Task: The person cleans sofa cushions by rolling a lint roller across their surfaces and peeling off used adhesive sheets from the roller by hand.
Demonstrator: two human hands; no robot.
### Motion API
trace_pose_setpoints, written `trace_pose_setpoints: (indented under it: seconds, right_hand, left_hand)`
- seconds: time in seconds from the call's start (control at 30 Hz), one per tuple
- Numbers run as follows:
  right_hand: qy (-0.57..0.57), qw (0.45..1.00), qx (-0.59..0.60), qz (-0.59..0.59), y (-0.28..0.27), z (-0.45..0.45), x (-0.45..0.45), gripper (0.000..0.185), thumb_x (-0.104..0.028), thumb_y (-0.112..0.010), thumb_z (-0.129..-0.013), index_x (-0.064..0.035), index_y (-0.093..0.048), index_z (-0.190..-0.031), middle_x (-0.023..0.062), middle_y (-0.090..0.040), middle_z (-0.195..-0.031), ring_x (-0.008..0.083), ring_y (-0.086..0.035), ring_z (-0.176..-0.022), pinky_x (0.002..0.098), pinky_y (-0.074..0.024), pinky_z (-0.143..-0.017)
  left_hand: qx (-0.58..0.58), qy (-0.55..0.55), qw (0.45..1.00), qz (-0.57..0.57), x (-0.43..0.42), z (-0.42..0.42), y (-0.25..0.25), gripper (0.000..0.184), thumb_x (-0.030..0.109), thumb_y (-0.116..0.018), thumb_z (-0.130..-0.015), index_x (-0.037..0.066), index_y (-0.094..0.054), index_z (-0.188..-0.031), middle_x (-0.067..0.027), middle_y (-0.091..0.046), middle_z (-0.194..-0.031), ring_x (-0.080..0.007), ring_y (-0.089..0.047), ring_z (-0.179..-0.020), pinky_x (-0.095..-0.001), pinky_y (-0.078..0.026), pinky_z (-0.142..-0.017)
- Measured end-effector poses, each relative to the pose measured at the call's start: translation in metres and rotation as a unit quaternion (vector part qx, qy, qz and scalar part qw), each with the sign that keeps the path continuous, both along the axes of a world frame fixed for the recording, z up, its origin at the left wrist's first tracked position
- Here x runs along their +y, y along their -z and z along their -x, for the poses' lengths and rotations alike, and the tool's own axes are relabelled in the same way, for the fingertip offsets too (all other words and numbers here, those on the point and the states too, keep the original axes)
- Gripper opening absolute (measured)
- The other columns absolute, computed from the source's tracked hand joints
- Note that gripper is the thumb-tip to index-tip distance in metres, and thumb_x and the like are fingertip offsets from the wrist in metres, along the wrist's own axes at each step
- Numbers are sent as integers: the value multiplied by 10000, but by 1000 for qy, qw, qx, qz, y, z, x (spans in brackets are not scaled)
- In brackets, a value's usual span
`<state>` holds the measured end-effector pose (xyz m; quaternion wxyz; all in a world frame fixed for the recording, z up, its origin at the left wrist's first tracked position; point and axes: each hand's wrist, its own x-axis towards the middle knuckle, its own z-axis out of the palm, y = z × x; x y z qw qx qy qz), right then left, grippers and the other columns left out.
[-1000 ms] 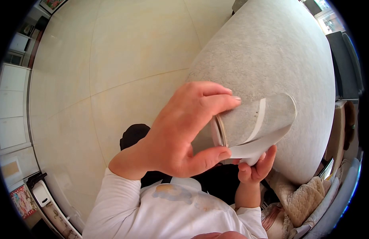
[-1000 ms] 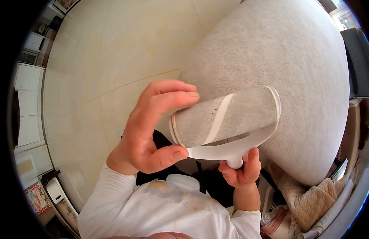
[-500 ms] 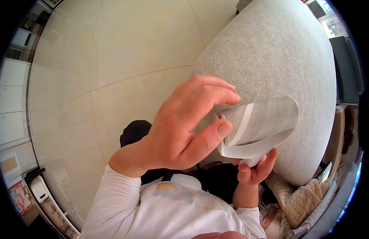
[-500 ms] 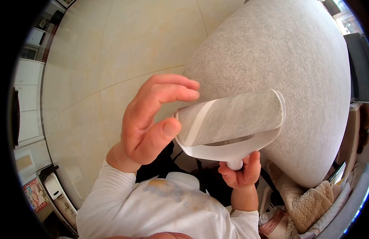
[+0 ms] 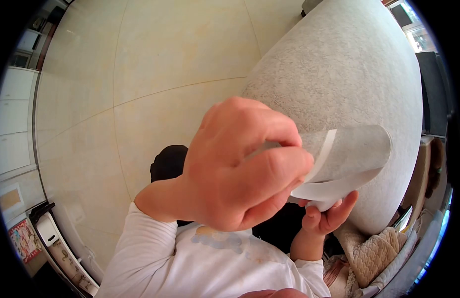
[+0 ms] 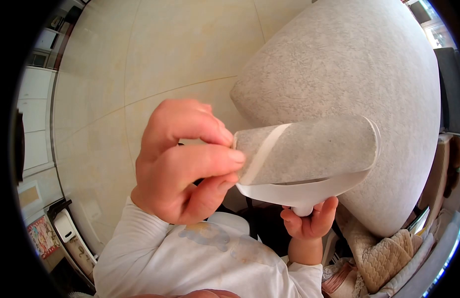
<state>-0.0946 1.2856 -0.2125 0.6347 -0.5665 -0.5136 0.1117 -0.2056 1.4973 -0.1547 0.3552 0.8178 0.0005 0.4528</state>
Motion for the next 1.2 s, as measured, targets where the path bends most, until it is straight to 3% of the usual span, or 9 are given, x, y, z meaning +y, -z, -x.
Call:
trace_pose_setpoints:
  seconds: [0.13, 0.23, 0.27, 0.33, 0.43, 0.53, 0.83, 1.2]
  right_hand:
    - [23, 999, -31, 3, 0, -1, -9, 820, -138, -621, -870, -145, -54, -1463, 156, -574, -1115, 178, -588, -825, 340, -495, -747]
    - [79, 993, -87, 31, -2, -3, -11, 823, -144, -637, -860, -140, -76, -1463, 150, -567, -1146, 192, -586, -881, 349, -487, -776]
    - [93, 988, -119, 39, -2, -4, -10, 801, -167, -603, -880, -136, -52, -1461, 171, -554, -1100, 176, -545, -741, 322, -467, -655]
    - [105, 982, -152, 47, -3, -5, -9, 780, -191, -568, -900, -132, -28, -1460, 191, -542, -1053, 160, -503, -601, 295, -447, -533]
    - [93, 980, -168, 54, -6, -6, -9, 776, -179, -566, -900, -111, -30, -1457, 165, -562, -938, 158, -498, -602, 300, -441, -536]
    - [101, 981, -156, 49, -8, -4, -4, 779, -169, -568, -896, -92, -30, -1455, 151, -563, -869, 160, -500, -612, 296, -445, -543]
    - [89, 986, -134, 41, -6, -2, -1, 788, -136, -581, -881, -81, -42, -1453, 164, -557, -871, 163, -512, -650, 280, -456, -531]
    - [92, 989, -107, 32, -7, 0, 3, 800, -128, -599, -874, -104, -52, -1456, 165, -562, -852, 169, -519, -654, 276, -456, -515]
  left_hand:
    - [-38, -41, 998, -24, -2, -3, 4, 241, -36, -655, -648, 46, -624, -873, -115, -585, -879, -210, -510, -688, -313, -419, -589]
    - [-8, -73, 996, -45, -3, -2, -2, 268, -24, -670, -618, 48, -632, -874, -102, -617, -858, -205, -517, -647, -315, -411, -581]
    - [9, -86, 996, -40, -5, -1, -4, 284, -9, -683, -607, 52, -636, -880, -100, -630, -863, -202, -526, -652, -317, -409, -582]
    - [26, -99, 994, -32, -6, 0, -3, 300, 6, -696, -595, 56, -641, -886, -99, -644, -867, -199, -535, -657, -318, -408, -583]
    - [42, -116, 991, -53, -5, -1, -2, 327, 38, -715, -583, 65, -646, -902, -92, -653, -890, -193, -550, -674, -319, -410, -593]
    - [60, -124, 989, -60, -3, -2, -1, 333, 42, -722, -576, 67, -645, -900, -85, -655, -897, -195, -553, -673, -318, -415, -606]
    - [48, -139, 986, -76, 0, -8, 6, 370, -21, -729, -546, 61, -640, -895, -86, -655, -895, -192, -548, -624, -307, -423, -602]
    - [7, -145, 984, -99, 7, -13, 14, 290, -50, -695, -568, 55, -656, -835, -83, -656, -839, -192, -546, -627, -309, -423, -573]
